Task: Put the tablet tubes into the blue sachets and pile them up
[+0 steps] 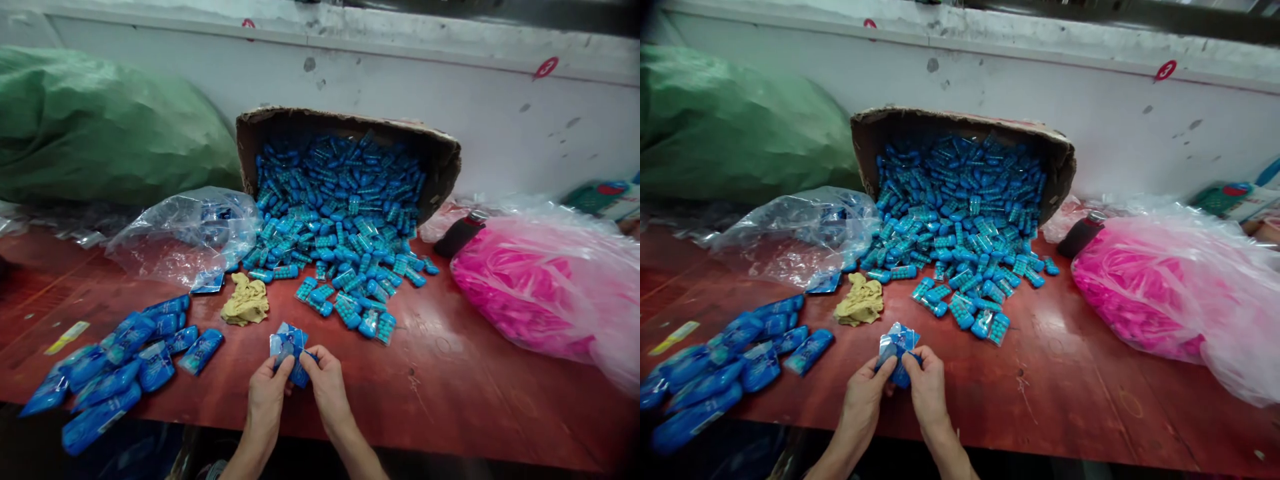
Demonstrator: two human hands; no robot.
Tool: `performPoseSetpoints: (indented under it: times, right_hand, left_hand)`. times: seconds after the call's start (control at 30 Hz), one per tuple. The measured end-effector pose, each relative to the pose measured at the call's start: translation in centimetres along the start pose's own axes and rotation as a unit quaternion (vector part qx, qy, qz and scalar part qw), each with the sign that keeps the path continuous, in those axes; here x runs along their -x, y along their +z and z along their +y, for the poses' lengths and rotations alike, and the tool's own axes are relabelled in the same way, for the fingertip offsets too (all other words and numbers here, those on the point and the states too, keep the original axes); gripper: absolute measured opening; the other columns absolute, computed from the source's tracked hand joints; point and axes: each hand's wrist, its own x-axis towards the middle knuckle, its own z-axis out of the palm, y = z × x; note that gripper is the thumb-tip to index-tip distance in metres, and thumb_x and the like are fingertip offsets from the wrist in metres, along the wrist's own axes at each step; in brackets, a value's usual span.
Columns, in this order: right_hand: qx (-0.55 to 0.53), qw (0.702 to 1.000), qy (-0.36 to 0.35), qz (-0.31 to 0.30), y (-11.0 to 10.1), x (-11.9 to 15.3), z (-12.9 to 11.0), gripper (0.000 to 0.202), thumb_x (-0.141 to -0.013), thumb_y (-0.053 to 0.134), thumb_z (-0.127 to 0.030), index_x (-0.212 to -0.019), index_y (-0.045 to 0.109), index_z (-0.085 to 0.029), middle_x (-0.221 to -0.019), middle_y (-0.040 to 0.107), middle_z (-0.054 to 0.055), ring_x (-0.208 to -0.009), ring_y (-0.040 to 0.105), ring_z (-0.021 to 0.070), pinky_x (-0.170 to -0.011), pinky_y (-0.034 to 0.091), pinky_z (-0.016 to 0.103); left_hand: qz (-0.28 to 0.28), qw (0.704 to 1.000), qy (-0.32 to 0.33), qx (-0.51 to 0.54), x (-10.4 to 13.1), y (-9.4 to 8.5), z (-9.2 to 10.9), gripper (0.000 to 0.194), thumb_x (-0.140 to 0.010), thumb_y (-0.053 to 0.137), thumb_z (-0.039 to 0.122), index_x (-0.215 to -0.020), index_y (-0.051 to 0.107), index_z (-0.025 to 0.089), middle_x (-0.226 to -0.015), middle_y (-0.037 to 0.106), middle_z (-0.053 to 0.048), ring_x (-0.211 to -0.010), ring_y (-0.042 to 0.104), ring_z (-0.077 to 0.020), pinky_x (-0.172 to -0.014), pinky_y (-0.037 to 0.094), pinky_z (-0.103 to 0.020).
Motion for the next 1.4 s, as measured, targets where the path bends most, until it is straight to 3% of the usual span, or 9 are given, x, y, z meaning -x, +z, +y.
performPoseSetpoints:
  times: [0.23, 0.37, 0.47, 0.6, 0.7, 0.93, 1.2, 1.3, 1.4]
  right_hand:
    - [0.036, 0.998, -0.034, -0.034, 0.1, 0.2, -0.4, 0.029, -0.082, 0.046, -0.04, -0.064, 0.046, -0.018, -0.051, 0.042, -0.007, -0.046, 0.038, 0.0083, -0.045, 0.034, 0.02]
    - [0.198, 0.972, -0.116, -0.044, -1.9, -0.7, -2.6, 0.027, -0.086, 0.042, -0.036, -0.069, 0.053, -0.018, -0.062, 0.051, -0.002, -0.059, 0.048, 0.0122, -0.056, 0.038, 0.022]
    - [0.425, 0.875, -0.22, 0.076, -4.2, -2.6, -3.8, 0.019, -0.084, 0.048, -0.031, -0.093, 0.058, -0.017, -0.091, 0.059, 0.007, -0.087, 0.051, 0.0216, -0.077, 0.037, 0.032]
    - [0.658, 0.705, -0.191, 0.182, -6.1, -5.1, -3.5, 0.025, -0.081, 0.053, -0.024, -0.104, 0.057, -0.015, -0.096, 0.057, 0.014, -0.09, 0.048, 0.0291, -0.075, 0.033, 0.04]
    - [0.699, 0.674, -0.19, 0.148, -5.9, -5.3, -2.7, 0.019, -0.079, 0.055, -0.022, -0.096, 0.059, -0.017, -0.089, 0.058, 0.011, -0.086, 0.049, 0.0272, -0.074, 0.034, 0.038]
    - [0.642, 0.725, -0.229, 0.099, -5.6, -3.4, -1.6, 0.033, -0.076, 0.054, -0.015, -0.109, 0.053, -0.018, -0.096, 0.055, 0.01, -0.09, 0.048, 0.0256, -0.075, 0.038, 0.036]
    - [0.216, 0.972, -0.087, 0.019, -6.0, -2.6, -2.5, 0.026, -0.068, 0.061, -0.021, -0.093, 0.053, -0.018, -0.083, 0.059, 0.001, -0.072, 0.055, 0.0163, -0.067, 0.044, 0.028]
    - [0.095, 0.995, -0.009, -0.039, -4.9, -0.3, -2.8, 0.03, -0.072, 0.058, -0.025, -0.101, 0.05, -0.019, -0.072, 0.057, -0.003, -0.049, 0.046, 0.0089, -0.045, 0.038, 0.02]
    - [0.112, 0.992, -0.026, -0.051, -3.7, 1.7, -2.6, 0.029, -0.072, 0.058, -0.022, -0.101, 0.054, -0.02, -0.079, 0.059, -0.001, -0.057, 0.05, 0.0106, -0.053, 0.041, 0.021]
  left_hand:
    - [-0.082, 0.987, -0.075, 0.117, 0.6, 0.2, 0.8, 0.031, -0.052, 0.074, 0.039, -0.059, 0.06, 0.012, -0.046, 0.055, 0.002, -0.039, 0.045, -0.0079, -0.036, 0.034, -0.02]
    - [-0.144, 0.973, -0.123, 0.131, 0.7, -0.9, 1.6, 0.028, -0.057, 0.073, 0.036, -0.061, 0.06, 0.012, -0.047, 0.055, 0.001, -0.039, 0.046, -0.0073, -0.035, 0.033, -0.018]
    - [-0.108, 0.97, -0.152, 0.159, 0.7, -1.3, 1.5, 0.025, -0.059, 0.073, 0.033, -0.06, 0.057, 0.013, -0.046, 0.054, 0.002, -0.038, 0.046, -0.0071, -0.033, 0.033, -0.017]
    - [-0.053, 0.959, -0.201, 0.192, 0.8, -1.2, 1.2, 0.018, -0.066, 0.068, 0.025, -0.062, 0.055, 0.014, -0.048, 0.055, 0.002, -0.037, 0.048, -0.0078, -0.032, 0.033, -0.017]
    - [-0.027, 0.949, -0.24, 0.205, 0.8, -1.0, 1.4, 0.016, -0.073, 0.061, 0.023, -0.063, 0.054, 0.014, -0.045, 0.054, 0.001, -0.037, 0.049, -0.008, -0.033, 0.035, -0.016]
    - [0.018, 0.937, -0.266, 0.224, 0.6, -0.8, 2.1, 0.019, -0.077, 0.057, 0.024, -0.061, 0.052, 0.016, -0.04, 0.05, 0.002, -0.035, 0.048, -0.0072, -0.033, 0.036, -0.015]
    - [0.046, 0.941, -0.249, 0.225, 0.5, -0.2, 1.6, 0.016, -0.077, 0.057, 0.023, -0.063, 0.052, 0.016, -0.04, 0.05, 0.003, -0.036, 0.05, -0.0083, -0.034, 0.037, -0.016]
    - [0.038, 0.945, -0.23, 0.23, 0.4, 0.0, 1.2, 0.015, -0.076, 0.058, 0.023, -0.064, 0.053, 0.015, -0.041, 0.051, 0.003, -0.037, 0.051, -0.0086, -0.035, 0.038, -0.016]
    - [0.024, 0.949, -0.211, 0.234, 0.5, 0.1, 1.1, 0.015, -0.076, 0.058, 0.024, -0.064, 0.054, 0.015, -0.042, 0.052, 0.002, -0.038, 0.051, -0.0086, -0.036, 0.039, -0.017]
